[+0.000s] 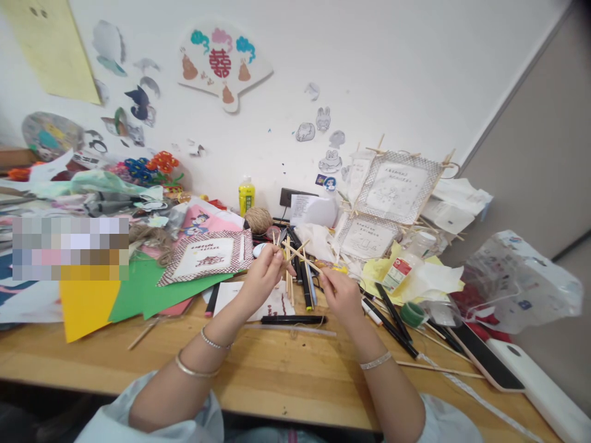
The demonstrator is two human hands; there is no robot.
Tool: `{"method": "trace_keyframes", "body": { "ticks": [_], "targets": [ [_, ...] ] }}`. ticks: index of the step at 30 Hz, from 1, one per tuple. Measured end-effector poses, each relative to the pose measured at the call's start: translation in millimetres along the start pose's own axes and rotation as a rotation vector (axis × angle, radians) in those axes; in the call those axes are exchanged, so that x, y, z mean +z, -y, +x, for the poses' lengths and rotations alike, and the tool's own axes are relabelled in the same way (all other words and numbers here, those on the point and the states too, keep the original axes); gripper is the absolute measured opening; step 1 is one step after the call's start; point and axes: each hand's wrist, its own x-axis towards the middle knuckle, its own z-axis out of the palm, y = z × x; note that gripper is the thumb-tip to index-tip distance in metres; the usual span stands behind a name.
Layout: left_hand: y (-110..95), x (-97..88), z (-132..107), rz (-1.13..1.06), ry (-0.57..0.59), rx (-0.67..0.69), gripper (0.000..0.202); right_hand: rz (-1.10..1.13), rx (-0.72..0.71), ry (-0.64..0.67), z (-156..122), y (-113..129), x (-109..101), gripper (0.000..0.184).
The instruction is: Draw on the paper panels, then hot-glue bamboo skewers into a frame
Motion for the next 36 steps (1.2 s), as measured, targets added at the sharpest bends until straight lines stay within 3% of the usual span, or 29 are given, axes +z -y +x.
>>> {"method": "trace_keyframes", "body": {
  "ticks": [5,11,16,20,24,30,36],
  "targets": [
    [3,-1.9,2,0.172,-0.042,-0.022,0.023,0.037,0.041,0.066,0,0,3,0.026],
    [6,-4.6,2,0.305,-0.007,-0.052,0.022,0.065,0.082,0.127,2,2,4,0.027],
    [6,-5.0,3,0.344,0.020,0.047,0.023,0.049,0.081,0.151,1,1,4,0.027],
    [6,-7.8,6,0.365,-0.042,0.175,0.025,0.029,0.043,0.139,0,0,4,0.026],
    [0,-10.1,8,0.410,-0.015,0.196,0.024,-0.001,-0.018,0.132,1,-1,4,0.026],
    [-2,-9.5,9,0.325,0.031,0.132,0.022,-0.020,-0.086,0.117,1,1,3,0.025],
    [2,-8.4,10,0.030,-0.024,-0.049,0.028,-0.027,-0.081,0.121,1,2,1,0.026]
  ]
}}
